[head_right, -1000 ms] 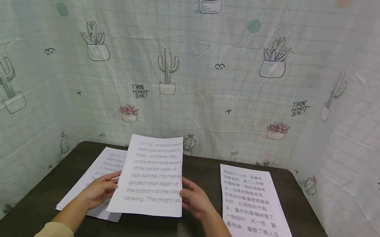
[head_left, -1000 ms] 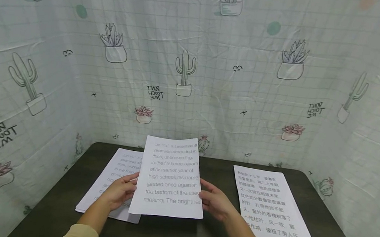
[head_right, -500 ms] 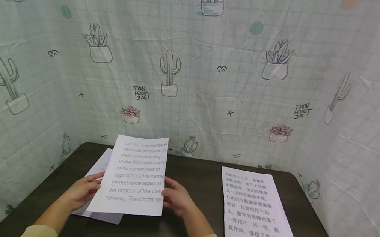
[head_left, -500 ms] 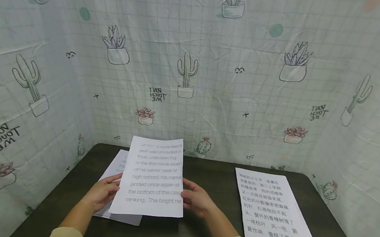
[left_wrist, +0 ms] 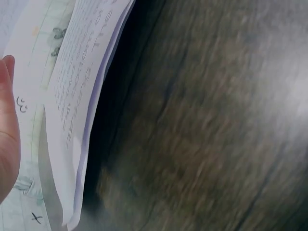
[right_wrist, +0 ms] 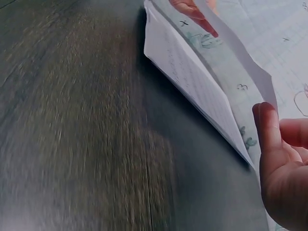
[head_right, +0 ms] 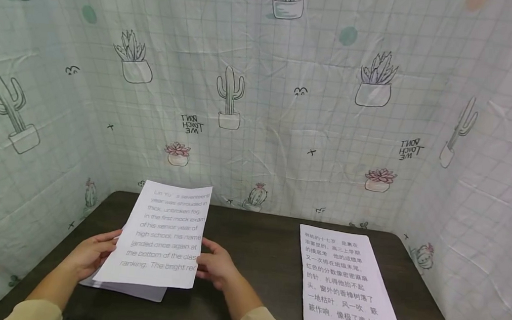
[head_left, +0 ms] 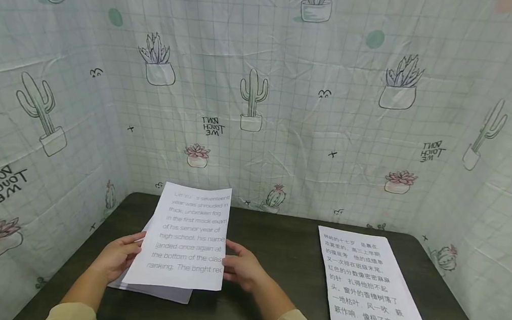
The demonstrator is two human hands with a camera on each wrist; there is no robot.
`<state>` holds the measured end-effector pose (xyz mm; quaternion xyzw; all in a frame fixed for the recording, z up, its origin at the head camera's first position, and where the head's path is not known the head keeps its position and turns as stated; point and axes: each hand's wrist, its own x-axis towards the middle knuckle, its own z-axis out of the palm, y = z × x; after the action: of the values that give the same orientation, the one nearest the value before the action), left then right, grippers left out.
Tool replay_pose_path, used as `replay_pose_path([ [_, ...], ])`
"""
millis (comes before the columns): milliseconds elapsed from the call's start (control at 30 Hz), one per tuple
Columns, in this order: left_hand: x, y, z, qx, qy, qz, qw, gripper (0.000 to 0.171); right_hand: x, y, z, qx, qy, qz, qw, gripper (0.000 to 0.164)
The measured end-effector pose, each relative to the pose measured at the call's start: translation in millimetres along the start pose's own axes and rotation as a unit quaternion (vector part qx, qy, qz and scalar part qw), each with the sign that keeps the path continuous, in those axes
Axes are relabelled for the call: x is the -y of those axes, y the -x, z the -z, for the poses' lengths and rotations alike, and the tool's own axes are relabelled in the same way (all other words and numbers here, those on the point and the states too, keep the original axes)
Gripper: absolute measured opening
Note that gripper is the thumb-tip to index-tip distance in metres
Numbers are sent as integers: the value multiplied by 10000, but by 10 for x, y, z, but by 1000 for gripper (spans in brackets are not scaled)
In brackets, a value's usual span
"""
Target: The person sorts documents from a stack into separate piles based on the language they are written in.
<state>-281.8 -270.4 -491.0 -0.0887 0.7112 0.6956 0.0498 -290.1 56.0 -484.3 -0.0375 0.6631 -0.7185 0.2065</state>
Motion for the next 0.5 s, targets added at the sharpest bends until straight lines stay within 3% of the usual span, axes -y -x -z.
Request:
replay_pose_path([
  [233, -15, -11, 106, -180, -52, 76, 9998, 54, -38, -99, -152, -77, -42, 13, 10000, 62],
  [500, 32, -57, 142, -689, -618, 339, 9951, 51, -112, -160, -320, -320, -60, -49, 9995, 63],
])
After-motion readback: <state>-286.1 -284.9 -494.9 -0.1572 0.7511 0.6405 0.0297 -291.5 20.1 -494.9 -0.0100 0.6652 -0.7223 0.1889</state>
